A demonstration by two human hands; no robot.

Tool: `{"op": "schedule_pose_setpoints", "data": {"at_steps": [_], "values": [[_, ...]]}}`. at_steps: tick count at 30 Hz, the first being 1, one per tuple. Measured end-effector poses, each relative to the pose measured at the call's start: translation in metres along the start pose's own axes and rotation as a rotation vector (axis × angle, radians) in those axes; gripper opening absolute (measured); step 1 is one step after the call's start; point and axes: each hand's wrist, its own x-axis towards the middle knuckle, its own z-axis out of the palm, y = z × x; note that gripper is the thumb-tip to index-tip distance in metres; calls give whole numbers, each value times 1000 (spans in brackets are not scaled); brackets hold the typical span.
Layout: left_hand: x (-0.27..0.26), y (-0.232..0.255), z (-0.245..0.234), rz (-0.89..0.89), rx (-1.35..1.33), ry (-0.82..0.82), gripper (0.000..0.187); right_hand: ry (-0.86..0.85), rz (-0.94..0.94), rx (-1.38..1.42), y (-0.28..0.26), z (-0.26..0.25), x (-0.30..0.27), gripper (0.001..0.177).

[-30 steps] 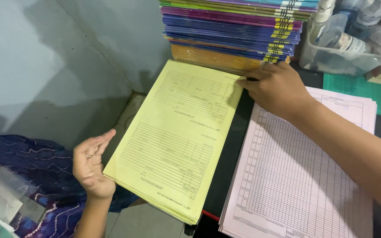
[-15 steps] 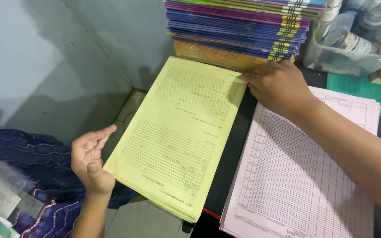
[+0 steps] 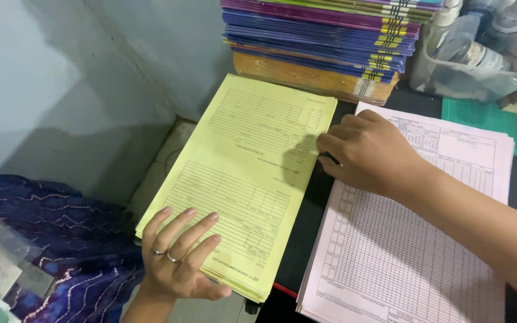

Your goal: Sorting and organizing stacks of printed paper forms on a desk.

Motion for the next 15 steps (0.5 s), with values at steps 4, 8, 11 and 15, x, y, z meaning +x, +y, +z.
{"op": "schedule_pose_setpoints", "data": {"at_steps": [4, 8, 11, 15], "values": [[0, 0, 5, 1, -20, 10, 56, 3, -53, 32, -12, -6, -2, 19], [1, 1, 6, -10, -43, -1, 55, 18, -58, 67, -17, -9, -5, 21], [7, 3, -1, -33, -72, -9, 57, -30, -22, 114, -14, -16, -14, 20], [27, 8, -16, -14, -177, -134, 73, -9, 86, 126, -3, -44, -41, 22]]}}
